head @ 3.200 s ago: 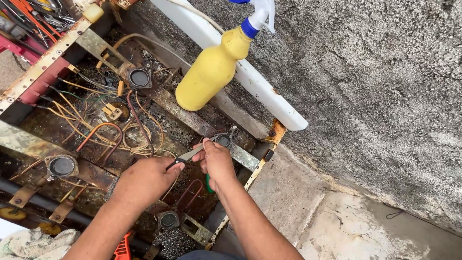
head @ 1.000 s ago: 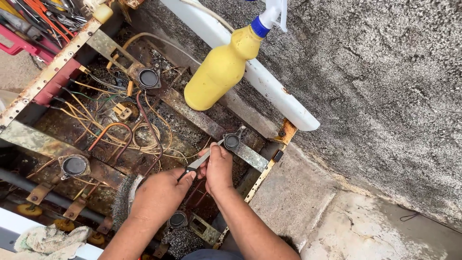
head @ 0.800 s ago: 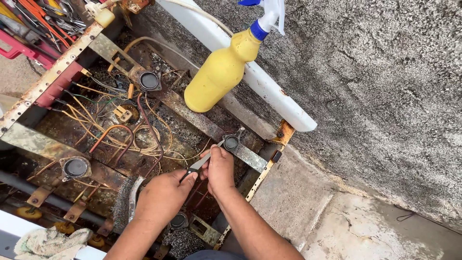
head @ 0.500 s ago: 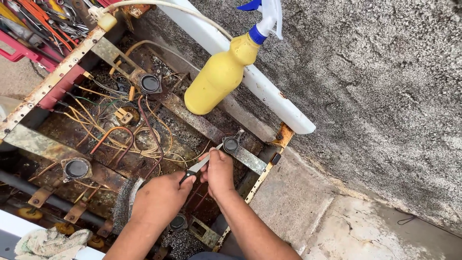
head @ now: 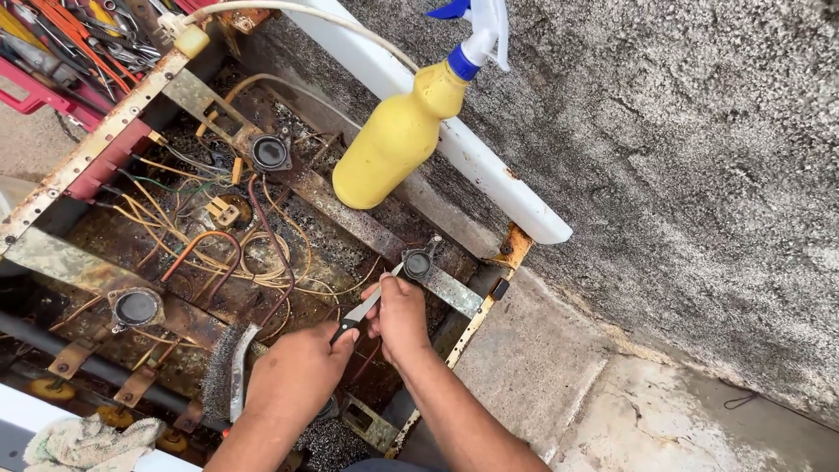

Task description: Disassembling and cleaning the internal components of a gas stove top using various hand tools and cleaning spray.

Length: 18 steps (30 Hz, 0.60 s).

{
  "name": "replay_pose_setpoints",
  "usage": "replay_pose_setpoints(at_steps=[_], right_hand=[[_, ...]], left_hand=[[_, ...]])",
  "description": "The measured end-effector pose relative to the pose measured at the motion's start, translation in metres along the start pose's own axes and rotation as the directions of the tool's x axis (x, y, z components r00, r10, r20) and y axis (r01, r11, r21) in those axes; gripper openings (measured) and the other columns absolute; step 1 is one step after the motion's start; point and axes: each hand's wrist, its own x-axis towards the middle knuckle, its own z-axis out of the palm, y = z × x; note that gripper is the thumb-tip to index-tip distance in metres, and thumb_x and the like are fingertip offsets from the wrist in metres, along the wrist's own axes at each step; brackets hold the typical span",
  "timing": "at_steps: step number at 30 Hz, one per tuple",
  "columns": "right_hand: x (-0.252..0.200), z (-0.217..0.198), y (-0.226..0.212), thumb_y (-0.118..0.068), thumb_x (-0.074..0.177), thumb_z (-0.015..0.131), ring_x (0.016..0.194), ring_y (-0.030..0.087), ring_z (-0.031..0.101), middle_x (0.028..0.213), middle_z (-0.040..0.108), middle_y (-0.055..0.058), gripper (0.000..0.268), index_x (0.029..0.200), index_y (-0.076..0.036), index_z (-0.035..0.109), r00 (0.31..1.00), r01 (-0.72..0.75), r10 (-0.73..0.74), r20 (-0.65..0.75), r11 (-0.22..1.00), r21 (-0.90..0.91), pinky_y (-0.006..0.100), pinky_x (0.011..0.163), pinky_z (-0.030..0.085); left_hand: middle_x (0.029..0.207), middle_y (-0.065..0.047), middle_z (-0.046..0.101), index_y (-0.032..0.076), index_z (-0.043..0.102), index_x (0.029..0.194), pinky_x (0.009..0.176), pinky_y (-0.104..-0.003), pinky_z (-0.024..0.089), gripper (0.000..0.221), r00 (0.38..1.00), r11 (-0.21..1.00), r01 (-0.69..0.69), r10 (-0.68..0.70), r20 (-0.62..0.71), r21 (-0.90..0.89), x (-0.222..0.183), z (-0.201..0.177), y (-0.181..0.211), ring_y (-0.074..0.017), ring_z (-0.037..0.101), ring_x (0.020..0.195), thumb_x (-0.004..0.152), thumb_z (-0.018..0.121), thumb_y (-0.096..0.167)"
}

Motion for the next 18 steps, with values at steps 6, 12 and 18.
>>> replay_pose_setpoints(at_steps=[6,12,18], right_hand=[[0.008,-0.003,-0.007,-0.016,0.123,0.049,0.044,0.013,0.040,0.065,0.058,0.004,0.043,0.094,0.001,0.074,0.999,0.038,-0.038,0.001,0.999,0.012,0.032,0.041,0.039],[0.003,-0.008,0.003,-0.024,0.128,0.049,0.047,0.012,0.043,0.067,0.060,0.003,0.046,0.097,-0.002,0.076,0.999,-0.007,0.008,0.032,0.999,-0.036,0.030,0.044,0.042],[0.006,-0.014,0.010,-0.026,0.128,0.051,0.048,0.011,0.044,0.068,0.059,0.003,0.047,0.097,-0.002,0.076,0.999,0.020,-0.019,0.045,0.999,-0.038,0.031,0.044,0.041]], left_hand=[[0.104,-0.006,0.090,0.025,0.079,0.122,0.087,-0.047,0.067,0.046,0.994,0.997,-0.057,0.061,-0.092,0.045,0.004,0.013,0.008,-0.0315,0.086,0.097,0.121,0.048,0.058],[0.103,-0.004,0.089,0.026,0.079,0.120,0.089,-0.047,0.067,0.047,0.998,0.999,0.005,-0.002,-0.055,0.047,-0.005,0.019,0.007,-0.0299,0.087,0.097,0.122,0.045,0.059],[0.103,-0.008,0.090,0.023,0.075,0.130,0.088,-0.049,0.070,0.046,0.997,1.000,-0.018,0.017,-0.081,-0.011,-0.009,0.036,0.007,-0.0318,0.089,0.096,0.122,0.046,0.057]])
